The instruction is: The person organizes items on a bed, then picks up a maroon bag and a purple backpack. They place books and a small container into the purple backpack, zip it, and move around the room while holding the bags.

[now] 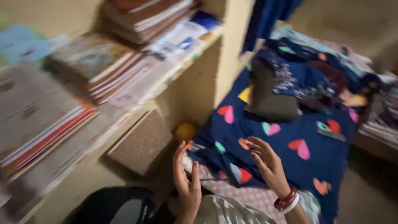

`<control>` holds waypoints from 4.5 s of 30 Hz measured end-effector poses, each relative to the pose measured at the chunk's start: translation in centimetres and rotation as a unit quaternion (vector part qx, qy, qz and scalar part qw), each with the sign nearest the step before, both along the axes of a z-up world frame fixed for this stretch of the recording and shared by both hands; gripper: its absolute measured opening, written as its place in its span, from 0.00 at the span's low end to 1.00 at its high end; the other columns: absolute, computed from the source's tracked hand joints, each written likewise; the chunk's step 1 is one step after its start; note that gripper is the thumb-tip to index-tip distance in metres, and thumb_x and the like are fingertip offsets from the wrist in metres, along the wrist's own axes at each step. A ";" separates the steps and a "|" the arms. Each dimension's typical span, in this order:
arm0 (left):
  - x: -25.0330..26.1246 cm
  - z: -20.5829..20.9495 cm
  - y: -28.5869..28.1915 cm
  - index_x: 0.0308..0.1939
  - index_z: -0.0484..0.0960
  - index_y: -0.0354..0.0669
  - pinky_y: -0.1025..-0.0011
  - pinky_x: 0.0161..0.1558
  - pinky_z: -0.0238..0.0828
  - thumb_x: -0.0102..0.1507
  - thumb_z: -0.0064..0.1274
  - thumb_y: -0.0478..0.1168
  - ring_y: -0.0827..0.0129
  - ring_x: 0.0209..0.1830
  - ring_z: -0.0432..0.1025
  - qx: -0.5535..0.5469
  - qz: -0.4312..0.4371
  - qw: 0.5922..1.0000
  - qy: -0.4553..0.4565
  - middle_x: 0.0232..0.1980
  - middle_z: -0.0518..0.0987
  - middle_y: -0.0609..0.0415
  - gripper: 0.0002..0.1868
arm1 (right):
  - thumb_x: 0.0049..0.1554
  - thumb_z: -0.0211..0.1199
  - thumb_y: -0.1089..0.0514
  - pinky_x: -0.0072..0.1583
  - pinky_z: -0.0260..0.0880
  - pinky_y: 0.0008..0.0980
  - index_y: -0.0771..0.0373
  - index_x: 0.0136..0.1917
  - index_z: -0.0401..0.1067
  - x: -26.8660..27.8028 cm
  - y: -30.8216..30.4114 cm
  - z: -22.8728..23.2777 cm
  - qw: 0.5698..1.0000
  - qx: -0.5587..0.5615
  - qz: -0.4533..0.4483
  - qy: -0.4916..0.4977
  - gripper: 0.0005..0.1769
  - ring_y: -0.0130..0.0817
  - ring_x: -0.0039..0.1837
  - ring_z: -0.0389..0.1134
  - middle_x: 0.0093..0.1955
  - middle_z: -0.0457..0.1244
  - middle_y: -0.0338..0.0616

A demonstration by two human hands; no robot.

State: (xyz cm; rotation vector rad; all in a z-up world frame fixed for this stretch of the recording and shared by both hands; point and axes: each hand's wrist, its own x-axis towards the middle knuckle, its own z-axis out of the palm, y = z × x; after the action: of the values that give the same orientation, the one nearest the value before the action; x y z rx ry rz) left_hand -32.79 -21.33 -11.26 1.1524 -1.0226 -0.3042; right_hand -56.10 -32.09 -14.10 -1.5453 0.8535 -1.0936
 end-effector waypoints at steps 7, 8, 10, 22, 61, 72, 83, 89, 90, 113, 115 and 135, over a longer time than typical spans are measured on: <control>-6.5 -0.4 -3.1 0.68 0.70 0.31 0.62 0.75 0.56 0.66 0.48 0.30 0.55 0.73 0.67 0.019 -0.086 0.994 -0.057 0.71 0.73 0.42 0.24 | 0.56 0.45 0.76 0.65 0.67 0.30 0.72 0.59 0.74 -9.7 2.2 -4.9 0.983 -0.018 -0.177 0.034 0.22 0.33 0.61 0.71 0.57 0.71 0.48; -7.5 -0.3 -3.2 0.68 0.71 0.31 0.63 0.74 0.57 0.66 0.48 0.30 0.56 0.73 0.67 0.028 -0.097 0.994 -0.048 0.70 0.74 0.42 0.25 | 0.57 0.44 0.76 0.62 0.69 0.30 0.72 0.54 0.75 -11.0 2.6 -5.7 0.982 -0.017 -0.185 0.037 0.19 0.32 0.57 0.72 0.52 0.72 0.48; -9.3 -0.1 -3.5 0.68 0.71 0.30 0.64 0.73 0.57 0.65 0.47 0.29 0.57 0.72 0.68 0.044 -0.124 0.991 -0.035 0.70 0.74 0.42 0.25 | 0.60 0.43 0.76 0.56 0.74 0.29 0.73 0.44 0.77 -13.5 3.2 -6.8 0.979 -0.015 -0.198 0.041 0.19 0.31 0.48 0.74 0.43 0.73 0.46; -13.8 -0.8 -3.8 0.66 0.71 0.31 0.66 0.71 0.58 0.65 0.45 0.30 0.60 0.70 0.69 0.084 -0.296 0.951 0.005 0.67 0.77 0.43 0.24 | 0.65 0.44 0.66 0.53 0.71 0.27 0.71 0.54 0.75 -17.1 9.0 -5.3 0.948 0.002 -0.317 -0.026 0.18 0.29 0.44 0.72 0.37 0.70 0.46; -48.9 -2.0 7.5 0.63 0.75 0.41 0.66 0.53 0.65 0.63 0.47 0.30 0.66 0.51 0.79 0.179 -0.478 0.860 -0.001 0.50 0.88 0.55 0.22 | 0.71 0.41 0.39 0.52 0.72 0.32 0.74 0.44 0.77 -49.0 30.1 -8.7 0.846 0.064 -0.527 -0.053 0.38 0.36 0.44 0.73 0.42 0.72 0.51; -56.8 -3.2 7.2 0.63 0.75 0.38 0.67 0.65 0.67 0.64 0.47 0.28 0.64 0.55 0.80 0.111 -0.508 0.854 -0.016 0.49 0.87 0.49 0.22 | 0.70 0.41 0.42 0.54 0.70 0.29 0.73 0.43 0.79 -53.1 30.0 -7.1 0.869 0.057 -0.491 0.014 0.37 0.34 0.43 0.74 0.36 0.73 0.50; -61.3 -5.7 -0.5 0.63 0.75 0.37 0.67 0.55 0.69 0.64 0.45 0.29 0.66 0.51 0.80 0.145 -0.430 0.891 0.036 0.48 0.88 0.51 0.22 | 0.68 0.43 0.44 0.44 0.63 0.31 0.73 0.44 0.80 -58.8 21.3 -7.2 0.911 0.097 -0.398 0.057 0.34 0.34 0.39 0.70 0.36 0.73 0.51; -62.6 -8.8 -9.4 0.59 0.77 0.35 0.68 0.64 0.66 0.67 0.45 0.30 0.66 0.55 0.79 0.109 -0.322 0.940 0.034 0.51 0.87 0.52 0.17 | 0.68 0.45 0.47 0.51 0.74 0.31 0.74 0.44 0.79 -63.0 10.4 -7.4 0.953 0.052 -0.293 0.051 0.31 0.35 0.43 0.76 0.38 0.74 0.49; -63.1 -8.8 -10.8 0.58 0.77 0.35 0.68 0.63 0.67 0.67 0.45 0.31 0.66 0.55 0.79 0.119 -0.305 0.944 0.036 0.51 0.87 0.53 0.16 | 0.68 0.46 0.48 0.51 0.74 0.31 0.75 0.44 0.79 -63.7 8.4 -7.3 0.956 0.061 -0.280 0.055 0.30 0.35 0.43 0.76 0.39 0.74 0.49; -72.7 -8.3 -30.9 0.50 0.82 0.33 0.66 0.60 0.70 0.68 0.45 0.32 0.61 0.55 0.79 0.106 -0.172 0.979 -0.005 0.50 0.87 0.47 0.11 | 0.68 0.45 0.45 0.52 0.75 0.33 0.73 0.48 0.79 -75.5 -22.9 -11.9 0.988 0.120 -0.098 0.004 0.31 0.33 0.45 0.75 0.40 0.73 0.49; -74.0 -8.0 -33.1 0.50 0.81 0.33 0.66 0.59 0.71 0.68 0.45 0.33 0.62 0.53 0.80 0.122 -0.159 0.980 0.009 0.49 0.87 0.48 0.11 | 0.68 0.44 0.45 0.52 0.75 0.33 0.73 0.49 0.78 -76.6 -25.6 -11.9 0.986 0.150 -0.064 -0.043 0.31 0.33 0.46 0.74 0.41 0.72 0.49; -76.4 -17.0 -48.2 0.54 0.80 0.35 0.73 0.50 0.75 0.70 0.44 0.34 0.72 0.47 0.80 0.182 -0.042 0.978 0.091 0.47 0.87 0.49 0.12 | 0.69 0.44 0.46 0.53 0.75 0.33 0.74 0.49 0.78 -76.7 -45.1 -15.6 0.981 0.187 0.047 -0.029 0.31 0.34 0.45 0.74 0.41 0.72 0.49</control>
State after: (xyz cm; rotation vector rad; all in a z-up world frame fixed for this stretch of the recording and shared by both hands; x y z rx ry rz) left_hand -109.19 -69.51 -28.22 1.3820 -0.8755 -0.6727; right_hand -132.79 -77.20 -29.66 -1.2202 0.8802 -0.8485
